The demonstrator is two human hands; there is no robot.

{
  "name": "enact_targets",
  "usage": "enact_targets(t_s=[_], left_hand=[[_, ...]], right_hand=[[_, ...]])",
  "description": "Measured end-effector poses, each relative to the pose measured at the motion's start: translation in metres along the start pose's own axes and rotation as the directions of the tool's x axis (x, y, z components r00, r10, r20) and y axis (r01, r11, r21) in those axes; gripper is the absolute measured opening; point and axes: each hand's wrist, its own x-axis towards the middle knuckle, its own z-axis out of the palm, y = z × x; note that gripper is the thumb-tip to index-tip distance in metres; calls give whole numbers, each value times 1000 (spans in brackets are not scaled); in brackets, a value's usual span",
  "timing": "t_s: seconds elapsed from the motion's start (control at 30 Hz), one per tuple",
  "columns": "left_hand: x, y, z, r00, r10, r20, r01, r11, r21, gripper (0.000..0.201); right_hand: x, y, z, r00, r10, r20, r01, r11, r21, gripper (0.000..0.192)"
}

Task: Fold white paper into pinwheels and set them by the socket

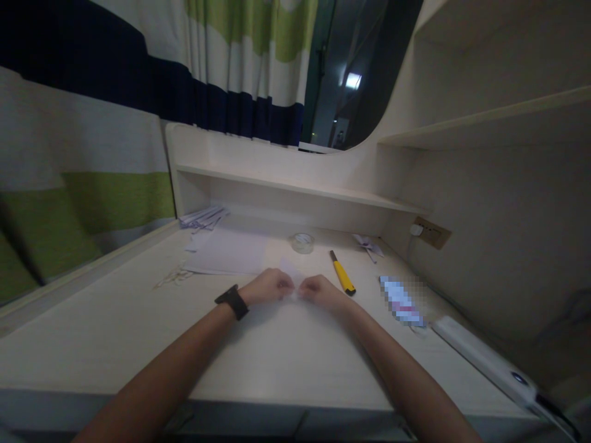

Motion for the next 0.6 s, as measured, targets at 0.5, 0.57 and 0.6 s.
enact_targets(t_s=[0.5, 0.57, 0.6], left_hand=[[2, -7, 16, 994, 66, -87, -55, 992, 115, 18], [1, -5, 18, 994, 90, -53, -83, 988, 133, 17], [0, -3, 18, 995, 98, -31, -93, 987, 131, 17]], right_hand=[[-13, 24, -48, 820, 152, -553, -455, 758, -466, 32], [-16, 31, -49, 772, 159, -615, -557, 634, -536, 38], [-17, 34, -48, 763, 183, -620, -590, 590, -552, 41]])
